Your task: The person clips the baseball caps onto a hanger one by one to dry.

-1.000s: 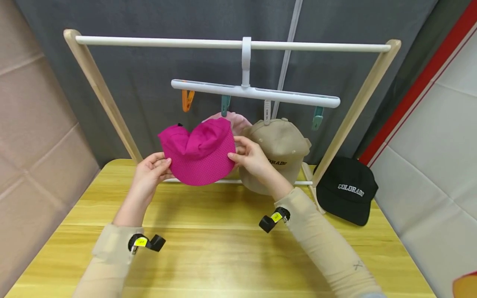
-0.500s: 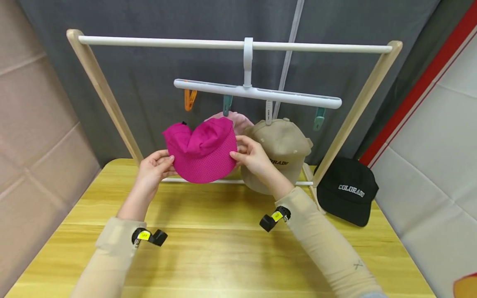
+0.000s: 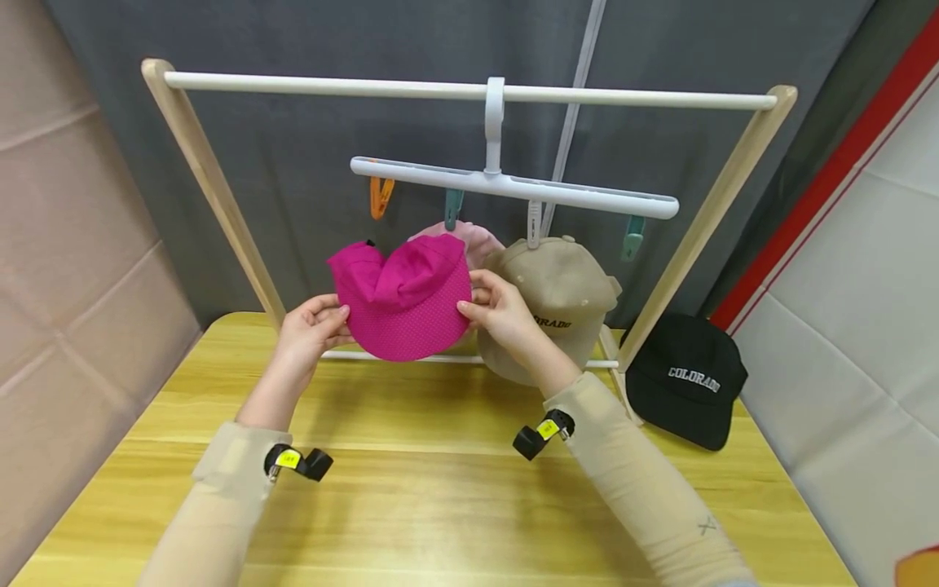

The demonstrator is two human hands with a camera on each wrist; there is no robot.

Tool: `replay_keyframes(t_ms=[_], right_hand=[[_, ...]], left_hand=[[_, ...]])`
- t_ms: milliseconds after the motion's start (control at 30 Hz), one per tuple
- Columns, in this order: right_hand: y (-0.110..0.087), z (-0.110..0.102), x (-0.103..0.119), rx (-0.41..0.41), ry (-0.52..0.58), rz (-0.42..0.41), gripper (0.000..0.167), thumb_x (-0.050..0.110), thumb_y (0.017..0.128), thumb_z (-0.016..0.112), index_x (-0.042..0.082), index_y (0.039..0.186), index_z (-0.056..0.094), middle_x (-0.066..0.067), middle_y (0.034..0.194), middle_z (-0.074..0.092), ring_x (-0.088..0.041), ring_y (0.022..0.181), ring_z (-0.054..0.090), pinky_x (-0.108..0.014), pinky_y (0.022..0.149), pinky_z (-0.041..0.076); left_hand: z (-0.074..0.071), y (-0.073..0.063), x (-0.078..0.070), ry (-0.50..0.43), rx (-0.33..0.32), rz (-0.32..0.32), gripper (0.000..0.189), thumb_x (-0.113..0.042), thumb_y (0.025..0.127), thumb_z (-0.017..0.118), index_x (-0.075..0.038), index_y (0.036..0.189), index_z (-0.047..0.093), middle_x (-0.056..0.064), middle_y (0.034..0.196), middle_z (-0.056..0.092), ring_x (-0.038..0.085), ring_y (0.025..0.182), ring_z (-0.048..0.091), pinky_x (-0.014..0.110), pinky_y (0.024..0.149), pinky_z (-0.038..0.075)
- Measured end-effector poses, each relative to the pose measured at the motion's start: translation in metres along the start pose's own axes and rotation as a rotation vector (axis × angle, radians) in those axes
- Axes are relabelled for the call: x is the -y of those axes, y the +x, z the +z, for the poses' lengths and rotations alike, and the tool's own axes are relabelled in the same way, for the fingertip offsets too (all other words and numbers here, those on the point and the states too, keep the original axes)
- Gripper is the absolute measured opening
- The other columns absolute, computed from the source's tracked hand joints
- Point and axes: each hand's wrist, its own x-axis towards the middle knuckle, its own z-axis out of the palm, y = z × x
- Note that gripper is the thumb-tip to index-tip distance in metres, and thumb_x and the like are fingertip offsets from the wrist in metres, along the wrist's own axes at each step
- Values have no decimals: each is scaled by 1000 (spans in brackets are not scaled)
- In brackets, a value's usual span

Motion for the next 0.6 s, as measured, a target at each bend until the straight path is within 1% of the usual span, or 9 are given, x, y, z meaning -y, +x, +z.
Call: replay_keyframes(t_ms=[100, 267, 333, 467, 600], right_hand=[[0, -1, -1, 1, 8, -4, 34, -9, 90, 58, -9, 123, 49, -19, 95, 65, -15, 73, 62, -37, 65, 56], [0, -1, -2, -5, 27, -6, 34, -11, 90, 56, -9, 123, 48, -19, 95, 65, -14, 71, 62, -29, 61, 54], [0, 0, -2, -12, 43, -5, 33, -11, 90, 56, -9, 123, 48, -18, 93, 65, -14, 70, 62, -28, 60, 54], [0, 1, -3, -25, 66, -6, 32, -12, 90, 55, -10, 122, 48, -15, 88, 65, -14, 67, 62, -27, 58, 54], [0, 2, -3, -36, 65, -10, 32, -13, 90, 54, -11, 121, 48, -15, 88, 65, -14, 67, 62, -28, 58, 54]], left_hand=[[1, 1, 0, 14, 3, 2, 16, -7, 96, 58, -3, 111, 54, -1, 83, 69, 13, 70, 66, 30, 70, 56], [0, 3, -1, 41, 11, -1, 19, -8, 96, 58, -1, 113, 53, -1, 83, 69, 12, 70, 66, 29, 71, 56], [0, 4, -2, 64, 17, 1, 20, -10, 96, 58, -1, 113, 53, -2, 83, 69, 11, 70, 66, 29, 71, 56], [-1, 6, -6, 88, 24, 15, 19, -12, 97, 57, -2, 112, 54, -3, 82, 68, 10, 70, 66, 27, 70, 55], [-2, 9, -11, 108, 21, 36, 18, -14, 98, 56, -2, 110, 54, -4, 83, 67, 10, 69, 65, 26, 70, 55]])
